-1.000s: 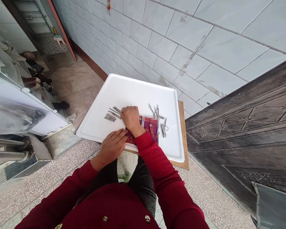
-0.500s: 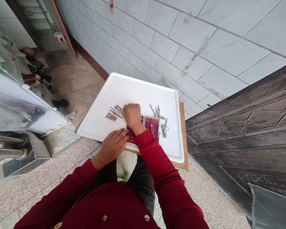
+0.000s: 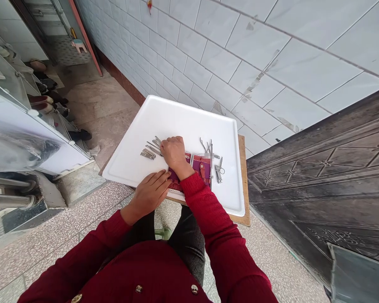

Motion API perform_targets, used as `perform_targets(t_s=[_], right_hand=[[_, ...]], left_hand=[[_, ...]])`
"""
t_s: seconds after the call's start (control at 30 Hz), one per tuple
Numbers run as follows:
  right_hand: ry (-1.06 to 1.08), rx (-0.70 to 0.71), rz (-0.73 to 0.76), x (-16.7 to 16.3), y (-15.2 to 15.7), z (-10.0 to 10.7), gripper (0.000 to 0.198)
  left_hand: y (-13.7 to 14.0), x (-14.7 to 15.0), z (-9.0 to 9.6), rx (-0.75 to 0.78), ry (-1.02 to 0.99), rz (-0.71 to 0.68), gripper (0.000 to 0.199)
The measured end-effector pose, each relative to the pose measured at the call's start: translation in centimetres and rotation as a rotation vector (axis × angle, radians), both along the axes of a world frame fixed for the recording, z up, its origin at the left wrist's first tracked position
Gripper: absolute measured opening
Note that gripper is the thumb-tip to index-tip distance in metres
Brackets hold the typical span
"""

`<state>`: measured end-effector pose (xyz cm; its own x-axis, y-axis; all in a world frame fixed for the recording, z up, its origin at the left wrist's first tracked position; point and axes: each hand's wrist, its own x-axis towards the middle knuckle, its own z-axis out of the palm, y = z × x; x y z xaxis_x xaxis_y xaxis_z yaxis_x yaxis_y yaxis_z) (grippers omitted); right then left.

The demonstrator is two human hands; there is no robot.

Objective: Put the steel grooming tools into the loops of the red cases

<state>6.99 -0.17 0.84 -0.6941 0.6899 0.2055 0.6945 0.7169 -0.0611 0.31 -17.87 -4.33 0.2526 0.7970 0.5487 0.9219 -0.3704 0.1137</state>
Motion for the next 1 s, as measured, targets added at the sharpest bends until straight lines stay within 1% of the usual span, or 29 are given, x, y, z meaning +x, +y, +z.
perform_targets(t_s=[0.13, 0.27, 0.33, 0.43, 0.57, 0.67, 0.73, 0.87, 0.9, 1.0], right_hand=[[-0.127, 0.047, 0.029, -0.8, 0.2, 0.6, 0.027], [-0.232, 0.054, 0.021, -1.9, 0.4, 1.1, 0.023], [-0.243, 0.048, 0.012, -2.2, 0.4, 1.2, 0.022], [-0.202, 0.009, -0.002, -2.0, 0.5, 1.4, 0.02], [-0.045, -0.071, -0.086, -0.5, 0.7, 1.9, 0.018], [0.134, -0.173, -0.155, 1.0, 1.1, 2.2, 0.014], [0.3, -0.272, -0.141, 1.9, 1.4, 2.1, 0.012], [0.626, -0.538, -0.07, 3.4, 1.5, 0.9, 0.005], [0.682, -0.594, -0.066, 3.7, 1.4, 0.6, 0.012], [0.789, -0.704, -0.054, 4.6, 1.1, 0.1, 0.047]], left_hand=[[0.0, 0.0, 0.1, 0.009, 0.008, 0.004, 0.029], [0.0, 0.0, 0.2, 0.018, 0.011, 0.004, 0.029], [0.0, 0.0, 0.2, 0.016, 0.013, 0.007, 0.029], [0.0, 0.0, 0.1, 0.005, 0.013, 0.011, 0.029], [-0.1, -0.1, 0.1, 0.003, 0.002, -0.003, 0.031], [-0.1, -0.1, 0.3, -0.005, -0.016, -0.017, 0.032], [0.0, -0.1, 0.4, -0.001, -0.011, -0.016, 0.031], [0.1, -0.1, 0.5, 0.019, 0.01, -0.012, 0.028], [0.1, -0.1, 0.6, 0.024, 0.011, -0.012, 0.028], [0.1, -0.1, 0.6, 0.033, 0.014, -0.007, 0.028]])
